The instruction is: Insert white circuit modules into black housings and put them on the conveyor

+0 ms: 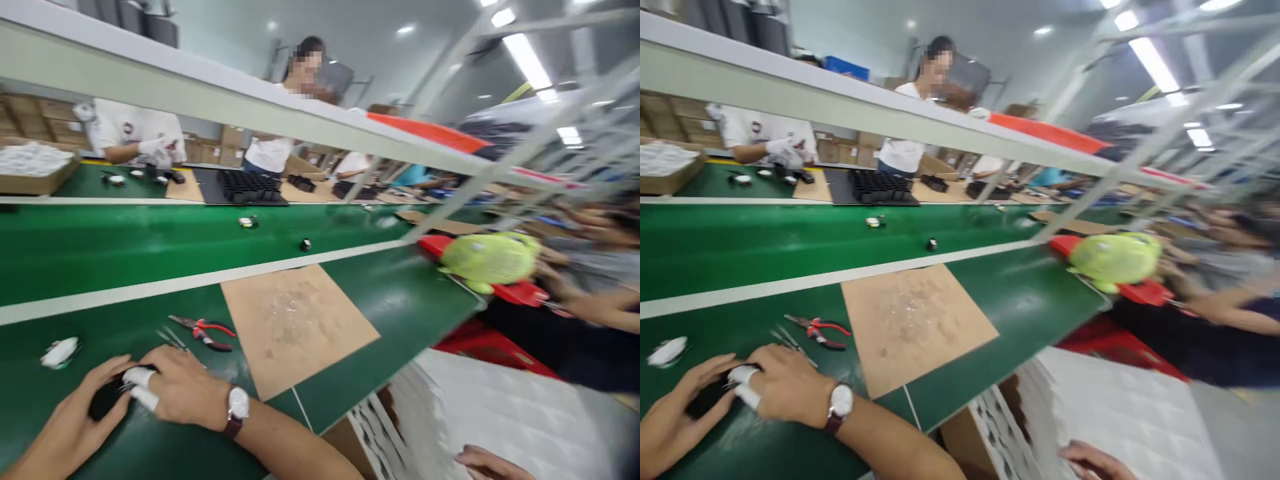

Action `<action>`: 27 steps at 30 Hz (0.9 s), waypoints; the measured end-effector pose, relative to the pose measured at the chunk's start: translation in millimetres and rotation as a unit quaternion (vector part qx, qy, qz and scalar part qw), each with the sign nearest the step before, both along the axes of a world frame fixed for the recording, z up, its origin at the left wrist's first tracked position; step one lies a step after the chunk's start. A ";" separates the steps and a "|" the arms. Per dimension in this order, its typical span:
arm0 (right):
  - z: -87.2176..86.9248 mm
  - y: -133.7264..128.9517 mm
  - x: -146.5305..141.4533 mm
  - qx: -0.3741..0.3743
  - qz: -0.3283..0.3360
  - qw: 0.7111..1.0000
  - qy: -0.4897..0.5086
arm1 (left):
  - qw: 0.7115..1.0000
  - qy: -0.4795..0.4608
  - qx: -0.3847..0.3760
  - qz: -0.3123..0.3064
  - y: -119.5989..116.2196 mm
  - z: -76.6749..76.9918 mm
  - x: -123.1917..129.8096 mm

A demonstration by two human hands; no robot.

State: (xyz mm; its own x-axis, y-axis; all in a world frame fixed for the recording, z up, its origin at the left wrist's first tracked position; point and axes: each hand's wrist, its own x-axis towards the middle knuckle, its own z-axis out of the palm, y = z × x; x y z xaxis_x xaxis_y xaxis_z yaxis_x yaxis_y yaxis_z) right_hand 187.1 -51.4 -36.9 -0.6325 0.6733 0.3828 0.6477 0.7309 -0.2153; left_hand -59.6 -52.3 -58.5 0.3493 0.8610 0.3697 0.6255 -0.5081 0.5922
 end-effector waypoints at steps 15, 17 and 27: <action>60.1 -59.5 195.6 0.032 -0.064 0.983 0.168 | 0.994 -0.012 -0.105 -0.037 -4.5 16.9 3.9; 39.9 -70.1 219.5 -0.025 -0.073 0.984 0.159 | 0.992 -0.007 -0.121 -0.036 -4.3 19.9 5.5; 49.3 -34.5 152.5 0.067 -0.060 0.988 0.127 | 0.995 -0.001 -0.080 -0.051 -0.7 33.4 9.6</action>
